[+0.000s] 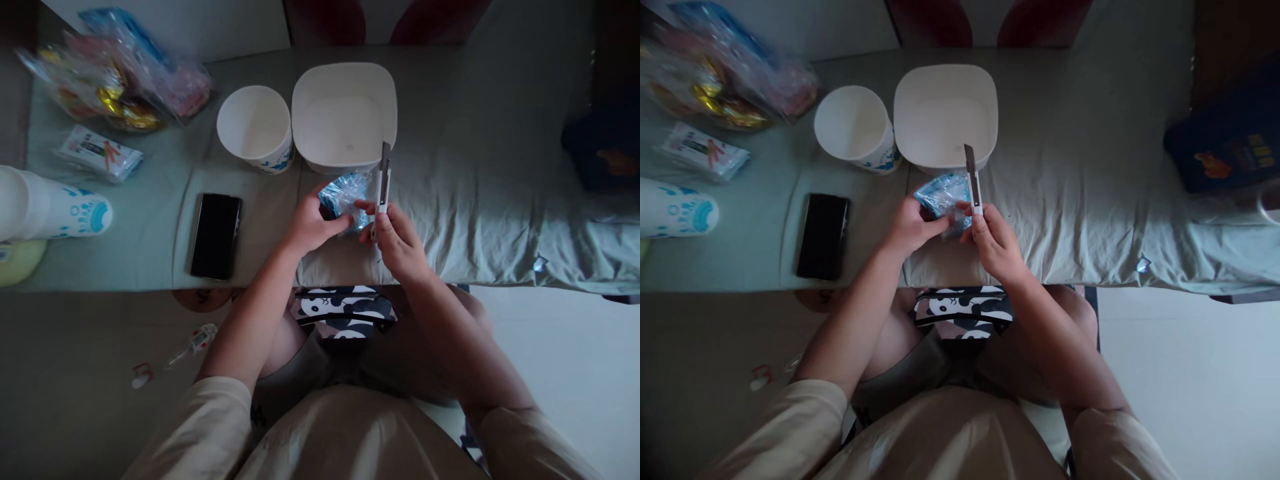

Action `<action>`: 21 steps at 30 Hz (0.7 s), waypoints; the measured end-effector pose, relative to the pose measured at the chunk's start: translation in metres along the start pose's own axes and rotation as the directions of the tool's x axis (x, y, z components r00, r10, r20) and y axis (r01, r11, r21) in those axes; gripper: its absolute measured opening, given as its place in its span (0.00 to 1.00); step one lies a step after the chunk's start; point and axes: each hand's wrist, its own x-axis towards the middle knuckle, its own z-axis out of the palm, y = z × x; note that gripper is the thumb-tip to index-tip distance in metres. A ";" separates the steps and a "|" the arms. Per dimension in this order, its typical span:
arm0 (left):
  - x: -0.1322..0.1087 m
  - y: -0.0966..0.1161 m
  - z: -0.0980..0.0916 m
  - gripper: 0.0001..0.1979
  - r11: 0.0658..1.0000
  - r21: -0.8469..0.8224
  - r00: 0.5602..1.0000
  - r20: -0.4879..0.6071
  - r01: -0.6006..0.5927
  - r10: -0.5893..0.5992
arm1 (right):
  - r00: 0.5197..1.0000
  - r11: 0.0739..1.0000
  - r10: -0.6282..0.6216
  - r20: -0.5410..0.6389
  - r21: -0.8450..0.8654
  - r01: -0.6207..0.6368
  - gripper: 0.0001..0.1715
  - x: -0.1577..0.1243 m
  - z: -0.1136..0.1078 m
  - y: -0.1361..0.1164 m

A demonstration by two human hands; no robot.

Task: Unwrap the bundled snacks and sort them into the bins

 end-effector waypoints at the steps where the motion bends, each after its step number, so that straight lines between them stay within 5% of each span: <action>1: 0.000 0.000 -0.001 0.26 1.000 -0.025 1.000 0.013 0.016 -0.015 | 1.000 1.000 0.008 0.003 -0.001 -0.008 0.29 0.000 0.000 0.000; 7: 0.002 -0.010 0.000 0.30 0.996 -0.086 1.000 0.004 -0.003 0.003 | 1.000 0.999 -0.009 -0.012 -0.050 0.008 0.31 0.000 -0.002 0.000; 13: 0.006 -0.019 0.000 0.32 0.993 -0.078 0.990 -0.118 -0.084 0.074 | 0.967 0.861 -0.239 -0.091 -0.481 0.167 0.20 -0.002 -0.009 -0.008; 21: 0.003 -0.012 -0.002 0.32 0.989 -0.106 0.977 -0.195 -0.105 0.083 | 0.977 0.792 -0.204 -0.056 -0.596 0.131 0.17 -0.002 -0.006 -0.009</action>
